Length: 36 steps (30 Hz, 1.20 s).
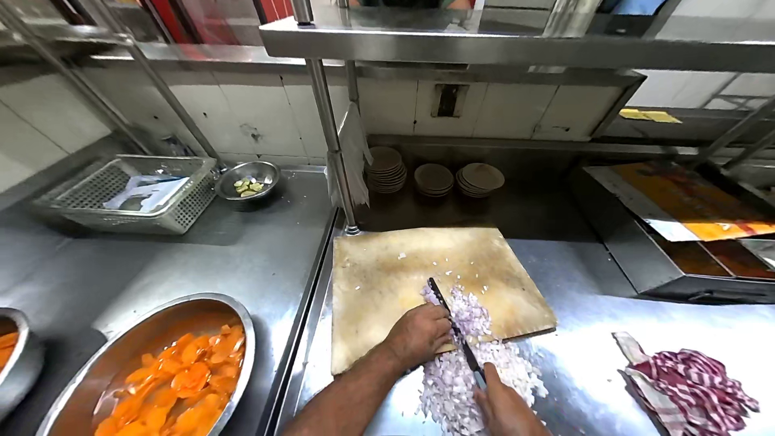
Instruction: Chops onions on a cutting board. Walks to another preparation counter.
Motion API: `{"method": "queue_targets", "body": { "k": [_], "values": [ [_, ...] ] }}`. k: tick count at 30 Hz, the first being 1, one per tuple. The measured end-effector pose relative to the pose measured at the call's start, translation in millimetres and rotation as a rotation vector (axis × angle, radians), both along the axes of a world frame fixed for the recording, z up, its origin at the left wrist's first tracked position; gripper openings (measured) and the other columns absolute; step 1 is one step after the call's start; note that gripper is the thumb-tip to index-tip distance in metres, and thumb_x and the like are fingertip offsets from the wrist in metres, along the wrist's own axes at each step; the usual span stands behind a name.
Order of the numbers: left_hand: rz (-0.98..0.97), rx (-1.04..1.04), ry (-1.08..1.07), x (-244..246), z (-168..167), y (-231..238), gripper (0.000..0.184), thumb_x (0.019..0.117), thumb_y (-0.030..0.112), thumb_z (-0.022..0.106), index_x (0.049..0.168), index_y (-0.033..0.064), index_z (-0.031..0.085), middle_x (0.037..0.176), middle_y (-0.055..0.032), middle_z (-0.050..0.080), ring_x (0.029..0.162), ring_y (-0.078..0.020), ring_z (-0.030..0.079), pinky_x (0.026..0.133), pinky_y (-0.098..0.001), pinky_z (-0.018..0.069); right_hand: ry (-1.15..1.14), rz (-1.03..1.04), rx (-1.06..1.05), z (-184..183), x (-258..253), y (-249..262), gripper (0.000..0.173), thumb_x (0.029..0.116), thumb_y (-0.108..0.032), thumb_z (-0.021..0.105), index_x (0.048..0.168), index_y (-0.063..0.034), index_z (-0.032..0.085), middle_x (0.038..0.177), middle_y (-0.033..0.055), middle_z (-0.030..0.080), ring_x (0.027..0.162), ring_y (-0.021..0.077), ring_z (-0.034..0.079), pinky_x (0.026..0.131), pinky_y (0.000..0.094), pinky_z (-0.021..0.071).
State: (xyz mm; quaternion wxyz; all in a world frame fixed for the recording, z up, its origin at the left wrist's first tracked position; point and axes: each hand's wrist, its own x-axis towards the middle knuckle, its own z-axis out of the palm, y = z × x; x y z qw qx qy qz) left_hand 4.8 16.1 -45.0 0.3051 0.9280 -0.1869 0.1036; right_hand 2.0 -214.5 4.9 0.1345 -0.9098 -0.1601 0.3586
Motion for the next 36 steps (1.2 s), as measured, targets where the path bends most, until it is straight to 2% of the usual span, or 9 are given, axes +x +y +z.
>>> {"method": "queue_targets", "body": {
  "k": [5, 9, 14, 18, 23, 27, 30, 33, 36],
  "values": [
    [-0.002, 0.006, -0.035, -7, 0, 9, 0.025, 0.1041, 0.014, 0.051, 0.101, 0.0005, 0.072, 0.119, -0.0159, 0.071, 0.117, -0.0284, 0.067, 0.105, -0.0392, 0.0522, 0.082, 0.061, -0.066, 42, 9, -6, 0.048, 0.1082, -0.030, 0.049, 0.146, -0.0017, 0.040, 0.102, 0.0272, 0.069, 0.097, 0.0456, 0.070, 0.085, 0.0612, 0.0546],
    [0.024, 0.059, -0.024, -5, -4, 3, 0.029, 0.1059, 0.016, 0.048, 0.099, 0.0022, 0.073, 0.120, -0.0132, 0.072, 0.118, -0.0268, 0.067, 0.106, -0.0401, 0.0509, 0.037, 0.012, -0.029, 4, -3, 5, 0.051, 0.1081, -0.030, 0.048, 0.149, -0.0017, 0.037, 0.103, 0.0266, 0.070, 0.098, 0.0448, 0.071, 0.086, 0.0603, 0.0555],
    [0.027, 0.056, -0.045, -6, -2, 3, 0.026, 0.1036, 0.011, 0.049, 0.097, 0.0018, 0.073, 0.115, -0.0134, 0.073, 0.112, -0.0277, 0.069, 0.102, -0.0416, 0.0532, 0.112, 0.073, -0.029, 36, 8, -5, 0.048, 0.1086, -0.030, 0.049, 0.146, -0.0019, 0.039, 0.101, 0.0272, 0.069, 0.096, 0.0455, 0.070, 0.084, 0.0613, 0.0548],
    [0.031, 0.052, -0.068, -6, -4, 2, 0.025, 0.1025, 0.010, 0.051, 0.097, 0.0033, 0.075, 0.115, -0.0121, 0.074, 0.113, -0.0262, 0.070, 0.102, -0.0413, 0.0537, 0.058, 0.027, -0.016, 2, -4, 5, 0.051, 0.1084, -0.032, 0.048, 0.148, -0.0025, 0.037, 0.104, 0.0265, 0.069, 0.098, 0.0446, 0.071, 0.086, 0.0597, 0.0557],
    [0.043, 0.093, -0.163, -8, -8, 4, 0.023, 0.1000, 0.011, 0.053, 0.089, 0.0035, 0.073, 0.107, -0.0123, 0.075, 0.104, -0.0263, 0.072, 0.094, -0.0404, 0.0574, 0.101, 0.076, -0.019, 28, -3, 0, 0.048, 0.1085, -0.031, 0.048, 0.146, -0.0016, 0.039, 0.103, 0.0269, 0.069, 0.098, 0.0458, 0.070, 0.085, 0.0611, 0.0546],
    [0.053, 0.115, -0.227, -11, -12, 5, 0.021, 0.0973, 0.012, 0.056, 0.084, 0.0037, 0.070, 0.104, -0.0117, 0.075, 0.102, -0.0248, 0.072, 0.093, -0.0383, 0.0576, 0.051, 0.078, -0.021, -1, -3, 5, 0.050, 0.1090, -0.033, 0.047, 0.148, -0.0035, 0.037, 0.105, 0.0256, 0.070, 0.100, 0.0437, 0.071, 0.087, 0.0596, 0.0556],
    [0.098, 0.047, -0.253, -14, -8, 2, 0.019, 0.0967, 0.015, 0.058, 0.101, 0.0061, 0.075, 0.111, -0.0131, 0.073, 0.107, -0.0271, 0.070, 0.095, -0.0419, 0.0566, 0.048, 0.124, -0.028, 11, 16, -7, 0.047, 0.1085, -0.035, 0.048, 0.145, -0.0059, 0.040, 0.104, 0.0251, 0.070, 0.100, 0.0440, 0.070, 0.086, 0.0605, 0.0552],
    [-0.019, 0.040, -0.114, -10, 22, -20, 0.031, 0.0956, 0.020, 0.065, 0.125, 0.0138, 0.071, 0.133, -0.0128, 0.065, 0.130, -0.0314, 0.058, 0.113, -0.0525, 0.0430, -0.020, 0.165, -0.046, 35, 24, -18, 0.049, 0.1064, -0.039, 0.049, 0.144, -0.0075, 0.045, 0.103, 0.0246, 0.071, 0.100, 0.0448, 0.070, 0.086, 0.0625, 0.0539],
    [-0.266, 0.198, 0.092, 7, 53, -55, 0.029, 0.0969, 0.023, 0.068, 0.122, 0.0081, 0.070, 0.134, -0.0126, 0.065, 0.133, -0.0308, 0.055, 0.119, -0.0519, 0.0344, -0.098, 0.221, -0.066, 51, 27, -22, 0.045, 0.1071, -0.037, 0.048, 0.137, -0.0045, 0.054, 0.106, 0.0253, 0.071, 0.103, 0.0450, 0.070, 0.086, 0.0626, 0.0538]
  ]
}}
